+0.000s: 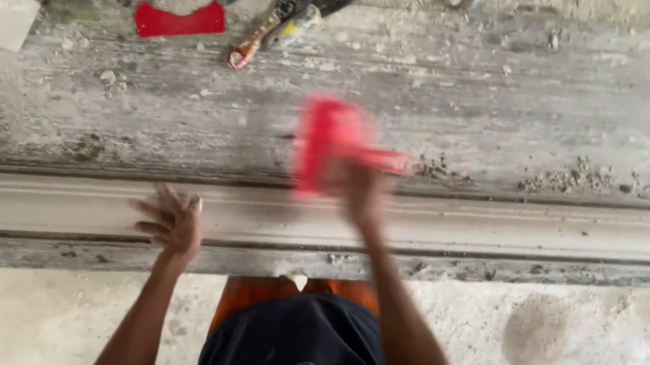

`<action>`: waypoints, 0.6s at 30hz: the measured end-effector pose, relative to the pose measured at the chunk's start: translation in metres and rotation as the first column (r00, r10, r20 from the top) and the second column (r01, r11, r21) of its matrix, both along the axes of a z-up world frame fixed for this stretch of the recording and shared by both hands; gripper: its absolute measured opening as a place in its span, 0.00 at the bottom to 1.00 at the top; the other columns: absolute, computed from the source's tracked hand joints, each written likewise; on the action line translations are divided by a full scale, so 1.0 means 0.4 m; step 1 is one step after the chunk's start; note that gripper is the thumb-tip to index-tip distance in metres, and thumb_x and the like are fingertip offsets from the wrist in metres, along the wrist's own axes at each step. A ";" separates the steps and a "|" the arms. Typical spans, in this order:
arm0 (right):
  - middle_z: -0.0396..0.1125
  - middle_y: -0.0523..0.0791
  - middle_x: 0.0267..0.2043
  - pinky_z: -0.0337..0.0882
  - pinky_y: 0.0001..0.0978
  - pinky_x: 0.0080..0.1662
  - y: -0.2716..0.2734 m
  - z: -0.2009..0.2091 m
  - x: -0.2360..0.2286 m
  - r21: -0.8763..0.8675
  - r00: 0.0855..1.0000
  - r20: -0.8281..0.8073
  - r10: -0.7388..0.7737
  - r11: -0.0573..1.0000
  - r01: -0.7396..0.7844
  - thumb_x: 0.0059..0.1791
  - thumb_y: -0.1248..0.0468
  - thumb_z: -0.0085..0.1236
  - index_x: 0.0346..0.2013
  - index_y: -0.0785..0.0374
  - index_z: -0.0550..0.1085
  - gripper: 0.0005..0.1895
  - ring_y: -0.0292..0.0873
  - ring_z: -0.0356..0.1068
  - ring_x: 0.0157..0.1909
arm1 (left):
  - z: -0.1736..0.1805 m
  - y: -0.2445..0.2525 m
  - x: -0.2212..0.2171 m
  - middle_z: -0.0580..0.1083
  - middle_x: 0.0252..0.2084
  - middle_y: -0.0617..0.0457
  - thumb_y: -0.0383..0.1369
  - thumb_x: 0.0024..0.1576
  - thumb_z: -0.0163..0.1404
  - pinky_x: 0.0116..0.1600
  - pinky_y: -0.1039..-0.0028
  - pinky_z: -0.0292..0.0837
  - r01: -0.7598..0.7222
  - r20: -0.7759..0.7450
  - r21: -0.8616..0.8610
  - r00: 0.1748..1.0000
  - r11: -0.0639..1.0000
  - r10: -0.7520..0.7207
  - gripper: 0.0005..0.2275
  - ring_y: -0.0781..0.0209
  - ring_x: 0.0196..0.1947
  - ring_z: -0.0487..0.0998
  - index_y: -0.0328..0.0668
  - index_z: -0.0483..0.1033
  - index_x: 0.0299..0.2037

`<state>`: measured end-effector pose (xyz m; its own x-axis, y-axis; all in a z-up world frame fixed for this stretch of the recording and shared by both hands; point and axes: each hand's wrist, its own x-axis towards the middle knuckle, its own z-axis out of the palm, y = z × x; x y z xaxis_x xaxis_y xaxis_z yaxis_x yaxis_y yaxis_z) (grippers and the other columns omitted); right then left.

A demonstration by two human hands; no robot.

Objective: Cleaning and smoothing a plaster cornice using a scraper and a brush to remove excess material.

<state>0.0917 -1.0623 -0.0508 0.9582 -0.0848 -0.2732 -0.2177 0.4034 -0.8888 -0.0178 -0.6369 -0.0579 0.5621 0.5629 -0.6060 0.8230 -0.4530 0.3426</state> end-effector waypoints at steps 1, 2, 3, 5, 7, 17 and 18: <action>0.67 0.45 0.44 0.74 0.42 0.38 0.154 -0.044 -0.032 0.083 0.996 -0.012 0.087 0.993 -0.086 0.58 0.48 0.46 0.52 0.60 0.70 0.20 0.43 0.70 0.41 | 0.033 -0.003 -0.003 0.12 0.73 0.29 0.62 0.60 0.33 0.70 0.30 0.33 -0.024 -0.052 -0.067 0.998 0.997 0.020 0.41 0.17 0.72 0.16 0.60 0.27 0.78; 0.66 0.44 0.36 0.70 0.42 0.32 0.354 -0.079 -0.057 0.166 0.985 -0.014 0.174 0.971 -0.169 0.60 0.59 0.56 0.44 0.63 0.72 0.09 0.43 0.68 0.34 | 0.051 -0.023 -0.007 0.11 0.73 0.29 0.62 0.61 0.32 0.70 0.31 0.34 -0.052 -0.105 -0.131 0.994 0.990 0.038 0.40 0.17 0.72 0.16 0.61 0.27 0.78; 0.66 0.44 0.36 0.70 0.42 0.32 0.337 -0.009 -0.036 0.162 0.987 -0.016 0.159 0.975 -0.154 0.60 0.59 0.56 0.44 0.63 0.72 0.09 0.43 0.68 0.34 | 0.043 -0.018 -0.015 0.11 0.73 0.29 0.62 0.61 0.32 0.70 0.31 0.34 -0.037 -0.107 -0.136 0.994 0.990 0.022 0.40 0.17 0.72 0.16 0.61 0.27 0.78; 0.67 0.44 0.26 0.68 0.37 0.31 0.298 0.130 0.013 -0.777 0.951 -0.099 0.293 0.574 -0.258 0.55 0.58 0.56 0.33 0.62 0.74 0.11 0.38 0.68 0.27 | 0.014 -0.014 -0.027 0.22 0.79 0.35 0.65 0.62 0.26 0.77 0.32 0.41 0.141 -0.274 -0.151 0.945 0.978 -0.178 0.40 0.15 0.75 0.38 0.65 0.27 0.81; 0.70 0.44 0.30 0.69 0.38 0.34 -0.050 -0.016 -0.032 -0.686 0.968 -0.154 0.198 0.684 -0.249 0.60 0.55 0.46 0.37 0.63 0.76 0.17 0.38 0.68 0.31 | 0.074 -0.046 0.010 0.21 0.78 0.36 0.65 0.60 0.30 0.75 0.31 0.38 0.056 -0.186 -0.177 0.978 0.983 -0.089 0.42 0.19 0.76 0.34 0.63 0.25 0.80; 0.68 0.54 0.39 0.67 0.55 0.47 -0.829 0.352 0.087 -0.991 0.992 0.027 -0.126 -0.130 0.010 0.61 0.59 0.51 0.43 0.64 0.72 0.10 0.58 0.68 0.44 | 0.115 -0.057 0.009 0.16 0.73 0.25 0.63 0.59 0.34 0.72 0.33 0.46 0.119 -0.119 -0.159 0.983 0.980 -0.139 0.45 0.08 0.71 0.28 0.54 0.21 0.78; 0.68 0.54 0.39 0.67 0.55 0.47 -0.805 0.206 0.071 -0.993 0.994 0.026 -0.107 -0.119 0.013 0.61 0.59 0.51 0.43 0.64 0.72 0.10 0.58 0.68 0.44 | 0.124 -0.051 0.001 0.16 0.73 0.25 0.63 0.59 0.34 0.72 0.33 0.46 0.099 -0.120 -0.148 0.986 0.984 -0.117 0.45 0.08 0.71 0.28 0.54 0.21 0.78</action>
